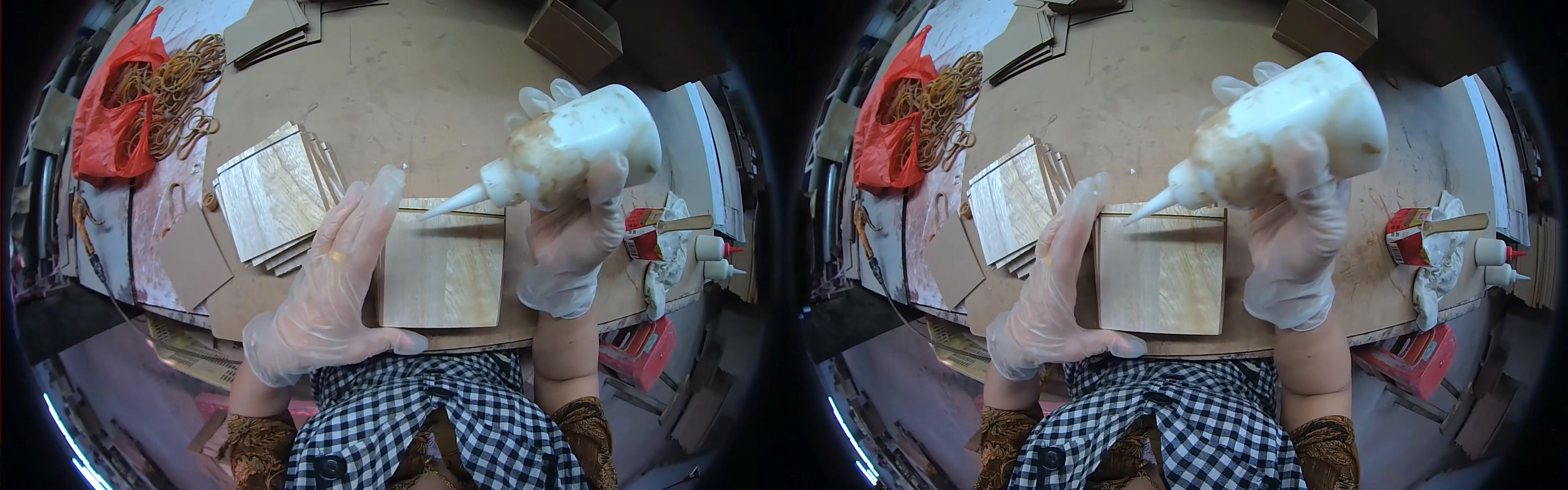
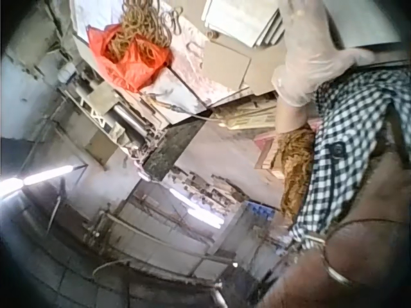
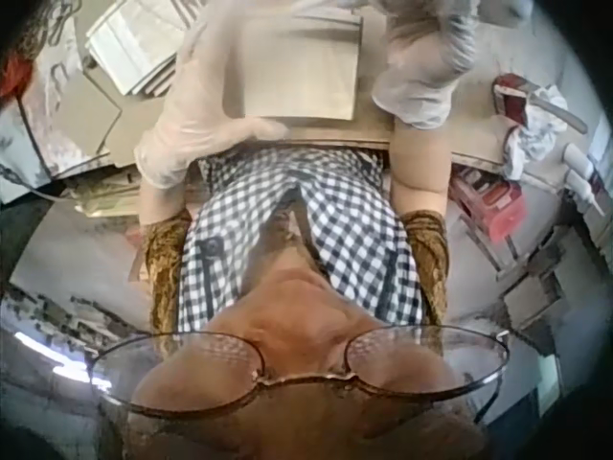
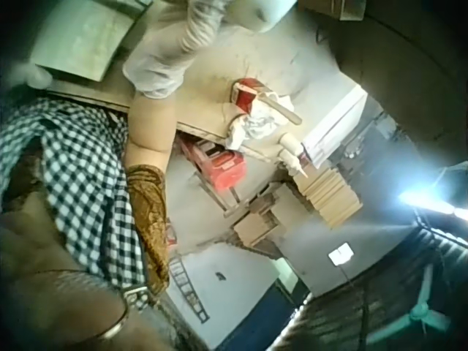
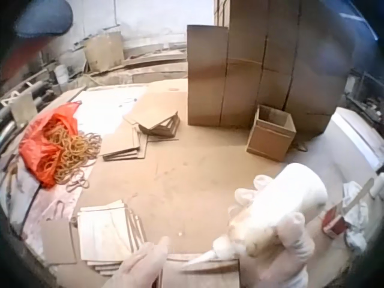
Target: The person assembles small wooden boxes by applying glue to the edges of thin wooden boards and pressing them together. They wipe excess glue from the joints with a cloth and stack the finished boxes on the table.
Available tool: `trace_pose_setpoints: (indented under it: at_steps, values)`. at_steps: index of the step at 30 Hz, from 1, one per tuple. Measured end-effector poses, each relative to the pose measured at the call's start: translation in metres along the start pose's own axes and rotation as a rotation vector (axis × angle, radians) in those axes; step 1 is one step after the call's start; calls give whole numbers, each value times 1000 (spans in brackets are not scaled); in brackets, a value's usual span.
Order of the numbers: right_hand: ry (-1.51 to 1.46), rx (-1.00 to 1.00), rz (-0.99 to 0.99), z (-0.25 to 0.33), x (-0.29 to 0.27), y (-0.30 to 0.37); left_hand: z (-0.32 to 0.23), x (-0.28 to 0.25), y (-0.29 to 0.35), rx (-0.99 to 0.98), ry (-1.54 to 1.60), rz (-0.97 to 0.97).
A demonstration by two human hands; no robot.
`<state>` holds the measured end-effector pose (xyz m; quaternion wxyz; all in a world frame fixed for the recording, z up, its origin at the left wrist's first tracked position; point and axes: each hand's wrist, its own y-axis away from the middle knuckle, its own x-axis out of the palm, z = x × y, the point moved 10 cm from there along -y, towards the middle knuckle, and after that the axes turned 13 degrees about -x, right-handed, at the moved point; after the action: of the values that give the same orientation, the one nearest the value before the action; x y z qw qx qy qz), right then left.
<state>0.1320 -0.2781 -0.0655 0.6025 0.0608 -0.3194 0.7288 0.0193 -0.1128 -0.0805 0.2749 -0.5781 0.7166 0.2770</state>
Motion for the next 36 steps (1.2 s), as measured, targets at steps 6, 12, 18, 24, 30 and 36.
trace_pose_setpoints:
  at_steps: [6, 12, 18, 24, 30, 36]
  values:
    - [-69, -106, -93, 2, 0, 11, -1, 1, 5, 80, 36, 22]
    - [79, -111, -47, 2, 5, 14, 5, 5, 3, 39, 30, 11]
    - [211, -66, -33, -1, 10, 19, 7, 5, 6, 75, 138, -58]
    - [-50, 22, -141, -10, -8, 32, 7, 5, 7, 89, 129, -77]
    - [-118, 69, -136, -16, -4, 35, 6, 4, 7, 107, 106, -95]
    - [-71, 55, -28, -13, 13, 26, 7, 4, 8, 113, 107, -114]
